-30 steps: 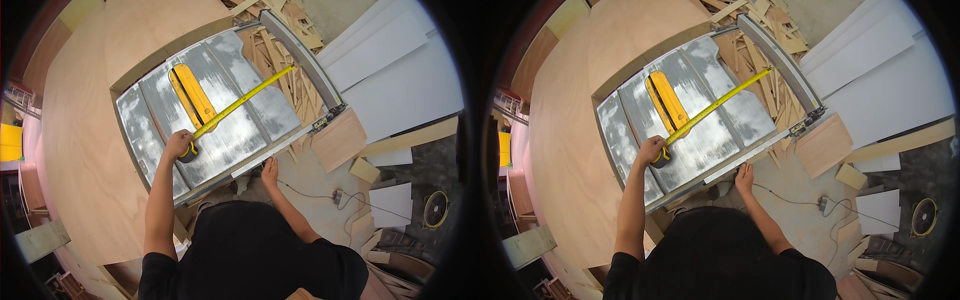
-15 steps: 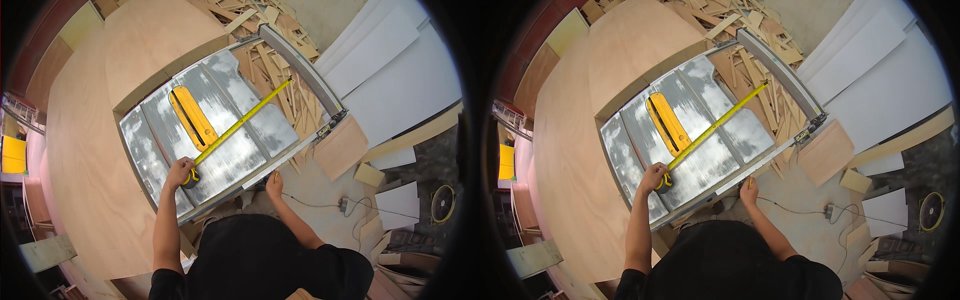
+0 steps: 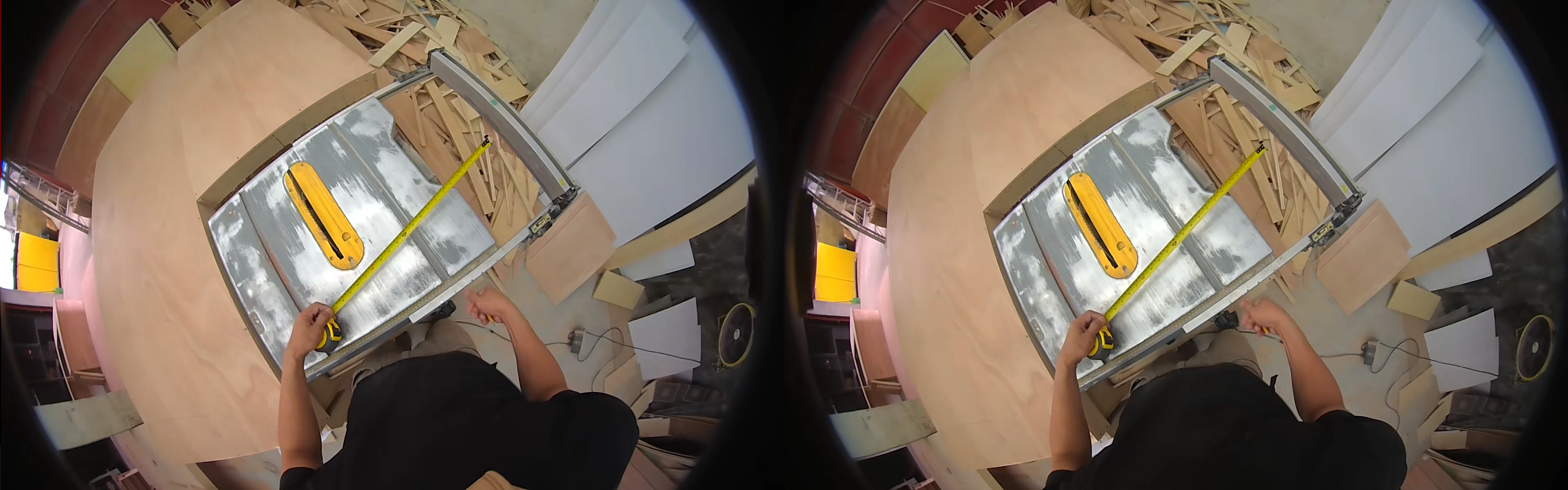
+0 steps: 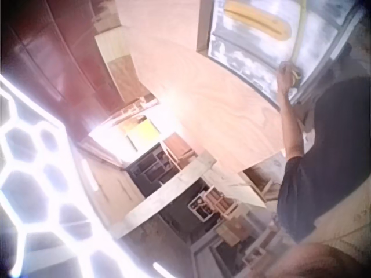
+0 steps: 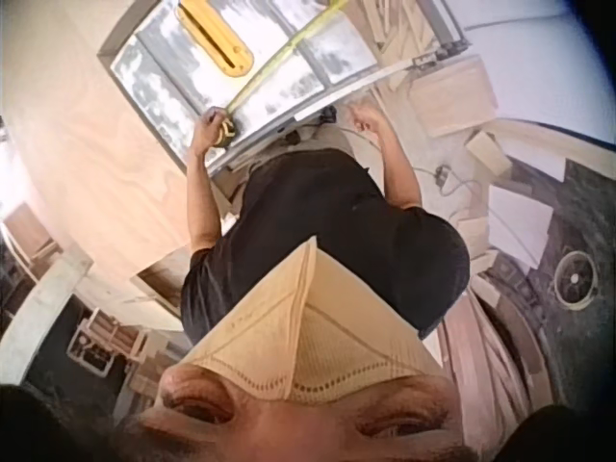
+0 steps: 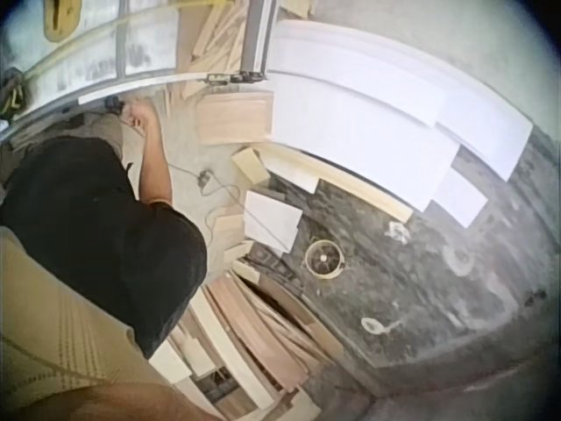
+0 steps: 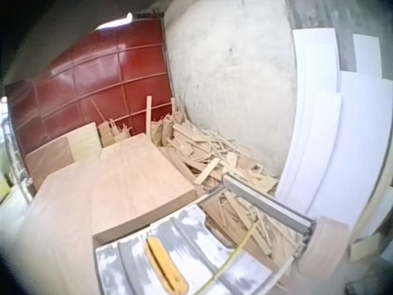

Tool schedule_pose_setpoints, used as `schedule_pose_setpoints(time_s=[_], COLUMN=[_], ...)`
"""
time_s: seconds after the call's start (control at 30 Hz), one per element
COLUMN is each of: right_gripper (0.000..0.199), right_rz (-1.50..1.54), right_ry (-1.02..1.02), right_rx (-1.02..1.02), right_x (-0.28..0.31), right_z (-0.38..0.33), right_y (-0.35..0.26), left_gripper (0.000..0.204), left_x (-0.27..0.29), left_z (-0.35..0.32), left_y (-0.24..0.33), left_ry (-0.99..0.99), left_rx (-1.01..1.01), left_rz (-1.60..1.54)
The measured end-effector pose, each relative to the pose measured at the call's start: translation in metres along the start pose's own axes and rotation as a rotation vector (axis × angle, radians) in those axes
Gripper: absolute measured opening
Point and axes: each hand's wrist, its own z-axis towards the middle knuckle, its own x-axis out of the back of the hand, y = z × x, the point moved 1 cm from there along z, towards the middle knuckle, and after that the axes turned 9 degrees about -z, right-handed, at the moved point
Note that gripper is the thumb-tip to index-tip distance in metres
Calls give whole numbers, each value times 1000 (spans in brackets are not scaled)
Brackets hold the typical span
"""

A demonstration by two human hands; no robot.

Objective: Measuring and marking a piece of plywood according to a technical diagram using a tape measure and pencil.

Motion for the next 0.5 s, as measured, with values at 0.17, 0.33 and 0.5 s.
schedule_pose_setpoints(time_s=[0.17,0.33,0.5], right_gripper=[51,31,31], right_rz=[-294,788,673], right_ry=[-133,64,196], right_rx=[295,615,660], right_x=[1,30,68], right_z=[-19,32,81], right_y=[-17,-133,-195], left_gripper=[21,20,18], left_x=[-1,-21,1], left_z=[-16,-19,-34], left_y=[-3,9,9], left_ry=[0,-24,66], left_rx=[-35,45,83], left_rz=[51,-5,-54])
